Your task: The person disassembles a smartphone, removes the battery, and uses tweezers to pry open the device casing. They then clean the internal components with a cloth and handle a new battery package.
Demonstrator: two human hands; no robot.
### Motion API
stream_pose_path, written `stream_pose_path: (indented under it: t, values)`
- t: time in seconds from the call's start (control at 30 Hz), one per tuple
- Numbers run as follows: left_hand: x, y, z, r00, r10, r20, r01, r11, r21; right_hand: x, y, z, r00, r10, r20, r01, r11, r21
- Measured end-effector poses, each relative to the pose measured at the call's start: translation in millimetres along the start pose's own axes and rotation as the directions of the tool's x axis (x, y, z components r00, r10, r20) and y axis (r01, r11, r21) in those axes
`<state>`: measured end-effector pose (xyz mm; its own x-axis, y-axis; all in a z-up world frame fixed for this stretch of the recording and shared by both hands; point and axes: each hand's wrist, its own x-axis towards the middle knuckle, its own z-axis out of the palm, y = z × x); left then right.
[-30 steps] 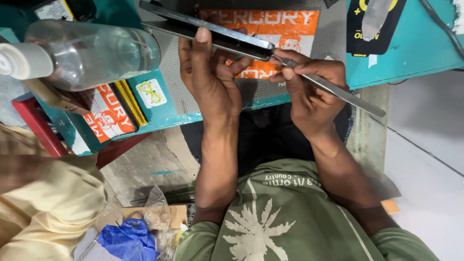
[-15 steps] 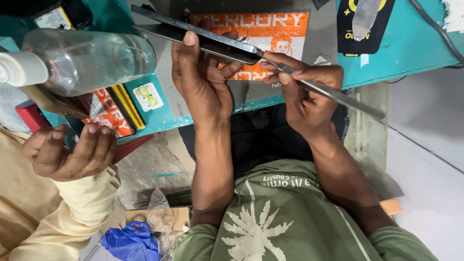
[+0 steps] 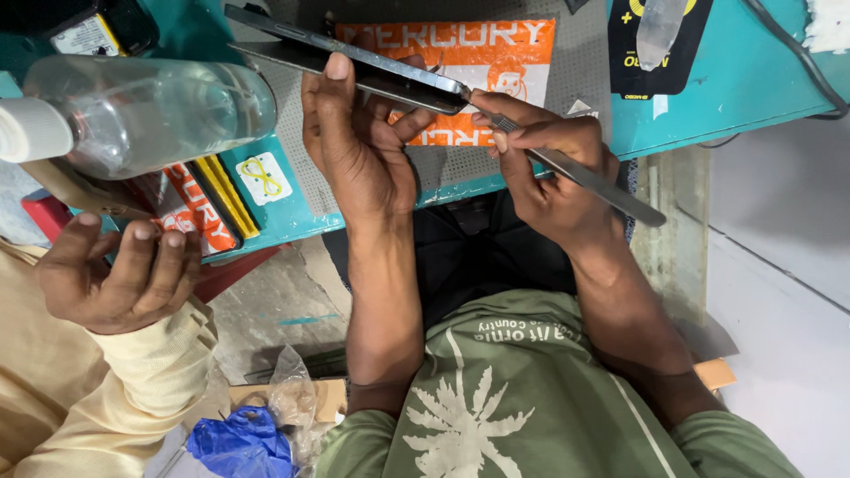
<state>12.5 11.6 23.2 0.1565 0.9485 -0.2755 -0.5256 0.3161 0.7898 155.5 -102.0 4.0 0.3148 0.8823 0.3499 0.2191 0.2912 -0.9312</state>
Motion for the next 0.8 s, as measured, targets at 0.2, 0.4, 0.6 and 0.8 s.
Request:
stream_pose_path:
  t: [0.2, 0.4, 0.6, 0.8]
  values:
    - [1, 3, 3, 0.997, -0.051, -0.06, 0.052, 0.998, 0.017, 1, -1, -7, 0.998, 0.022, 0.066, -0.015, 0.995, -0.098]
    - [0, 7, 10, 0.998, -0.053, -0.035, 0.055, 0.998, 0.036, 0, -2, -5, 0.993, 0.108, 0.055, -0.103, 0.99, -0.094]
    - [-2, 2, 3, 0.999, -0.036, 0.018, 0.035, 0.999, 0.037, 30, -35, -19, 0.919, 0.395, -0.007, -0.387, 0.897, -0.214]
    - [-12, 8, 3, 0.997, -0.031, 0.066, 0.02, 0.988, 0.155, 68, -37, -18, 0.965, 0.251, 0.076, -0.187, 0.861, -0.473]
